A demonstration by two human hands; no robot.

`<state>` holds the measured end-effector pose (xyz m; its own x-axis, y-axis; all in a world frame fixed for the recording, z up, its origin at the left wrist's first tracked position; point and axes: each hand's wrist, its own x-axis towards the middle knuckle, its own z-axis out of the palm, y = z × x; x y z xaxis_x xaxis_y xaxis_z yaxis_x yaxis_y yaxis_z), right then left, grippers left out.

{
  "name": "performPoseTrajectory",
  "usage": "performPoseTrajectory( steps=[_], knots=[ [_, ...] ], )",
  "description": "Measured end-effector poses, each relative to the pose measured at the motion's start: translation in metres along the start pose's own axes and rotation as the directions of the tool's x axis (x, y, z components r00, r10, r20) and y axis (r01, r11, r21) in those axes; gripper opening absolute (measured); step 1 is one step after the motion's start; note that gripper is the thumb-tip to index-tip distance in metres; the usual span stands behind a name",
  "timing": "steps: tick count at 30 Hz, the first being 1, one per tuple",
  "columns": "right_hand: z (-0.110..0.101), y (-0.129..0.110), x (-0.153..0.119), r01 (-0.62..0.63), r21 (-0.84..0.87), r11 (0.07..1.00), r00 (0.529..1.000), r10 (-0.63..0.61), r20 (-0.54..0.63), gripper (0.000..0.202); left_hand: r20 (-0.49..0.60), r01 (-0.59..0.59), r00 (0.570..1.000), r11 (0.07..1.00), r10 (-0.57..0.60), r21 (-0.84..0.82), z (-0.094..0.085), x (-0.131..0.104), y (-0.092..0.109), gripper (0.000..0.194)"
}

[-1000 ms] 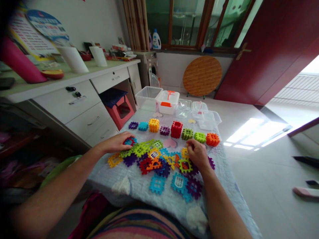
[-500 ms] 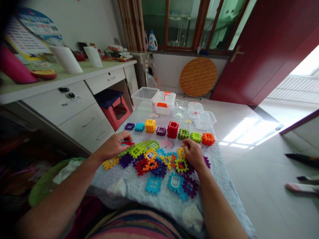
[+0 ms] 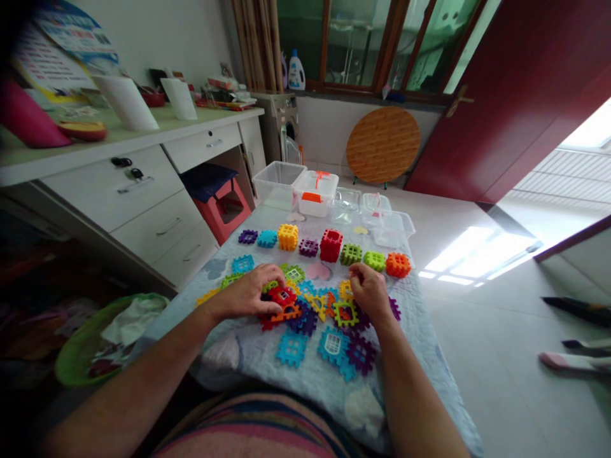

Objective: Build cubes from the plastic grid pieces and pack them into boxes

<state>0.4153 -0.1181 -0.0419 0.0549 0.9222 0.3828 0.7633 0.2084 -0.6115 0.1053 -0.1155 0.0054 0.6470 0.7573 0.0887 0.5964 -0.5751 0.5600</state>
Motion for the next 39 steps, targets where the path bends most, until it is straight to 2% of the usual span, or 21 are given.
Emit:
performPoseTrajectory(
  steps=[5,9,16,24,27,29,31,34,36,39],
  knots=[
    [0.003,-0.006,-0.001,0.002,0.007,1.0,1.0,-0.002,0.007,0.025,0.006,0.03,1.0,0.999,-0.03,0.01,-0.004,-0.02,-0.005,0.064],
    [0.005,-0.008,-0.002,0.007,0.019,1.0,1.0,-0.007,0.021,0.025,0.012,0.047,0.999,0.997,-0.048,0.061,0.002,-0.029,-0.006,0.074],
    [0.004,-0.008,-0.002,-0.002,0.011,1.0,1.0,0.001,0.025,0.024,0.025,0.005,1.0,0.989,-0.009,0.151,0.016,-0.033,0.001,0.074],
    [0.004,-0.008,-0.001,-0.013,0.024,1.0,0.999,0.012,0.038,0.023,0.002,-0.017,1.0,0.984,0.017,0.176,0.024,-0.033,0.002,0.069],
    [0.001,-0.017,-0.002,0.077,0.053,0.996,0.993,-0.081,0.083,0.022,-0.019,-0.037,0.999,0.986,0.041,0.163,0.025,-0.032,0.004,0.068],
    [0.002,-0.03,-0.003,0.21,0.096,0.973,0.962,-0.223,0.159,0.022,-0.035,-0.054,0.998,0.986,0.06,0.157,0.026,-0.031,0.005,0.069],
    [0.005,-0.044,-0.007,0.331,0.154,0.931,0.897,-0.361,0.256,0.025,-0.052,-0.066,0.996,0.985,0.075,0.157,0.026,-0.03,0.007,0.068],
    [0.016,-0.062,-0.013,0.433,0.206,0.877,0.81,-0.479,0.338,0.038,-0.073,-0.086,0.993,0.985,0.098,0.151,0.025,-0.028,0.01,0.062],
    [0.025,-0.068,-0.016,0.474,0.212,0.855,0.784,-0.519,0.34,0.034,-0.086,-0.101,0.99,0.985,0.114,0.139,0.024,-0.026,0.012,0.06],
    [0.033,-0.072,-0.019,0.495,0.221,0.841,0.782,-0.541,0.308,0.02,-0.106,-0.112,0.987,0.988,0.124,0.111,0.025,-0.023,0.014,0.06]
  ],
)
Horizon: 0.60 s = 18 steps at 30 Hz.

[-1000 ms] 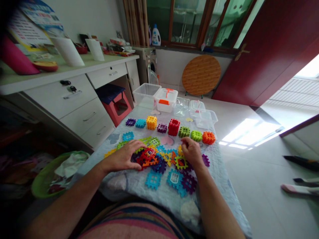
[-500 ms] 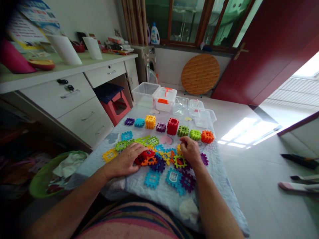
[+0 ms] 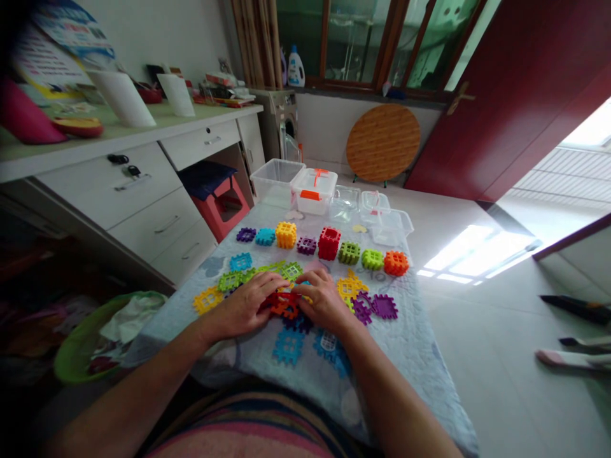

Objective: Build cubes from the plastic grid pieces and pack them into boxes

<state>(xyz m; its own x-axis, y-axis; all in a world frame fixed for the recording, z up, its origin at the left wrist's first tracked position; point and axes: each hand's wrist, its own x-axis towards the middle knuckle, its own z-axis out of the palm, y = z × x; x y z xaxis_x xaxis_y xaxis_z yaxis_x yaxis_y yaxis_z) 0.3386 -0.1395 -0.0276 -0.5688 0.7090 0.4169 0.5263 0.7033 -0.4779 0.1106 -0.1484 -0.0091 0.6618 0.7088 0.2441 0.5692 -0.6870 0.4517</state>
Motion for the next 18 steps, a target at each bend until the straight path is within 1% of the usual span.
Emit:
performPoseTrajectory(
  steps=[3,5,8,10,12,14,16,18],
  knots=[
    [-0.002,0.001,-0.001,-0.012,0.041,0.999,0.997,0.015,-0.076,0.014,-0.037,0.021,0.999,0.999,-0.023,-0.033,0.002,0.004,0.0,0.06],
    [-0.008,0.003,-0.002,-0.052,0.053,0.997,0.987,0.06,-0.152,0.014,-0.059,0.049,0.997,0.998,-0.052,-0.047,0.002,0.006,-0.002,0.057],
    [-0.018,0.012,-0.007,-0.142,0.004,0.99,0.954,0.138,-0.268,0.014,-0.065,0.077,0.995,0.996,-0.08,-0.05,-0.002,0.008,-0.004,0.052],
    [-0.022,0.02,-0.012,-0.203,-0.054,0.978,0.937,0.178,-0.301,0.015,-0.068,0.082,0.994,0.996,-0.085,-0.046,-0.007,0.01,-0.005,0.047],
    [-0.024,0.028,-0.016,-0.249,-0.118,0.961,0.933,0.205,-0.296,0.016,-0.104,0.076,0.991,0.996,-0.08,-0.044,-0.013,0.013,-0.004,0.043],
    [-0.023,0.033,-0.018,-0.274,-0.175,0.946,0.939,0.223,-0.262,0.016,-0.184,0.057,0.981,0.998,-0.062,-0.034,-0.017,0.017,-0.002,0.036],
    [-0.022,0.034,-0.019,-0.273,-0.209,0.939,0.952,0.232,-0.201,0.016,-0.281,0.034,0.959,0.999,-0.033,-0.003,-0.017,0.023,0.001,0.029],
    [-0.021,0.03,-0.018,-0.256,-0.217,0.942,0.964,0.231,-0.134,0.017,-0.339,0.014,0.941,0.999,-0.002,0.032,-0.012,0.029,0.004,0.025]
  ],
)
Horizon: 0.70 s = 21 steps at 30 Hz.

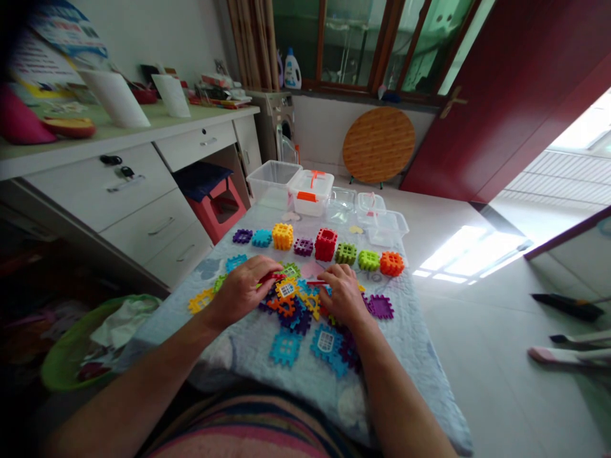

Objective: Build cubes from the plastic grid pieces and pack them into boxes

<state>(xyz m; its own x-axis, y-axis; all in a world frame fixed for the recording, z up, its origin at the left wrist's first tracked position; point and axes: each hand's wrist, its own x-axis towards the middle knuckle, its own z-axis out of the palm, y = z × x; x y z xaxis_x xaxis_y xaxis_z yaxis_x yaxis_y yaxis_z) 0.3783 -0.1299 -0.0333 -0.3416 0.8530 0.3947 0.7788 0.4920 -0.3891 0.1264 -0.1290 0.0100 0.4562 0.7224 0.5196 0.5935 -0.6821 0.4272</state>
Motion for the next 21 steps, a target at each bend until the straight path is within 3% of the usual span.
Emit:
performPoseTrajectory(
  steps=[2,5,8,12,17,21],
  knots=[
    [-0.002,-0.005,0.0,0.02,0.016,1.0,0.998,-0.021,0.056,0.017,0.037,-0.028,0.999,1.0,0.028,-0.005,0.008,0.001,0.003,0.024],
    [-0.005,-0.008,0.0,0.028,0.044,0.999,0.995,-0.032,0.098,0.016,0.202,-0.036,0.978,0.995,0.055,-0.097,0.014,-0.001,0.007,0.03],
    [-0.006,-0.006,0.0,0.011,0.036,0.999,0.995,-0.015,0.103,0.024,0.259,0.036,0.966,0.983,0.013,-0.181,0.008,-0.004,0.007,0.041],
    [-0.003,-0.002,-0.001,-0.006,-0.009,1.0,0.988,0.008,0.154,0.036,0.29,0.107,0.955,0.984,-0.061,-0.146,-0.007,-0.006,-0.003,0.046],
    [-0.001,-0.004,-0.001,-0.01,-0.014,1.0,0.982,0.013,0.187,0.036,0.463,0.021,0.886,0.995,0.027,-0.098,-0.011,-0.005,-0.015,0.056],
    [-0.001,-0.004,-0.001,-0.012,0.014,1.0,0.989,0.01,0.149,0.036,0.493,-0.008,0.868,0.995,0.056,-0.1,-0.008,0.0,-0.017,0.055]
  ],
)
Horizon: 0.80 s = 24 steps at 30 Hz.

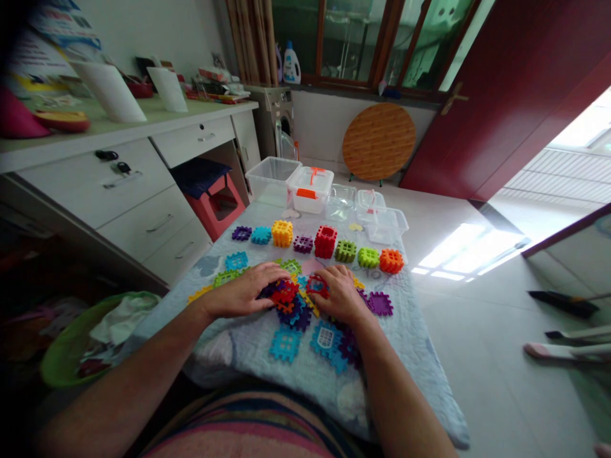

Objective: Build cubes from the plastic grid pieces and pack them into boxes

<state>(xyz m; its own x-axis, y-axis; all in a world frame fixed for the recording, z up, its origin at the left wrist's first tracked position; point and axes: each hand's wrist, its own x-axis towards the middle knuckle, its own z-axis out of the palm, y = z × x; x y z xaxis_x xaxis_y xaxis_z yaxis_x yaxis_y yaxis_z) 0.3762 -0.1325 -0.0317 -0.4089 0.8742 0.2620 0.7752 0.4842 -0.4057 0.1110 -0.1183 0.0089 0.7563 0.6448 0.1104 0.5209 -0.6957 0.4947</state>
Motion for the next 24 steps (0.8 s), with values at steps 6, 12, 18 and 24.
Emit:
performPoseTrajectory(
  steps=[6,12,18,24],
  knots=[
    [-0.001,0.002,0.0,-0.002,0.039,0.999,0.998,0.004,-0.057,0.034,0.093,0.024,0.995,0.999,-0.028,0.039,-0.003,0.014,-0.004,0.06],
    [-0.002,0.002,0.0,-0.009,0.063,0.998,0.998,0.013,-0.068,0.032,0.208,0.015,0.978,0.996,-0.032,0.083,-0.003,0.028,-0.003,0.068],
    [-0.002,0.003,-0.001,-0.019,0.081,0.997,0.993,0.029,-0.113,0.032,0.136,0.009,0.99,0.99,-0.029,0.143,-0.007,0.037,0.006,0.066],
    [-0.004,0.011,-0.001,-0.104,0.121,0.987,0.963,0.13,-0.238,0.034,-0.009,0.041,0.999,0.983,-0.04,0.179,0.012,0.055,0.015,0.068]
  ],
)
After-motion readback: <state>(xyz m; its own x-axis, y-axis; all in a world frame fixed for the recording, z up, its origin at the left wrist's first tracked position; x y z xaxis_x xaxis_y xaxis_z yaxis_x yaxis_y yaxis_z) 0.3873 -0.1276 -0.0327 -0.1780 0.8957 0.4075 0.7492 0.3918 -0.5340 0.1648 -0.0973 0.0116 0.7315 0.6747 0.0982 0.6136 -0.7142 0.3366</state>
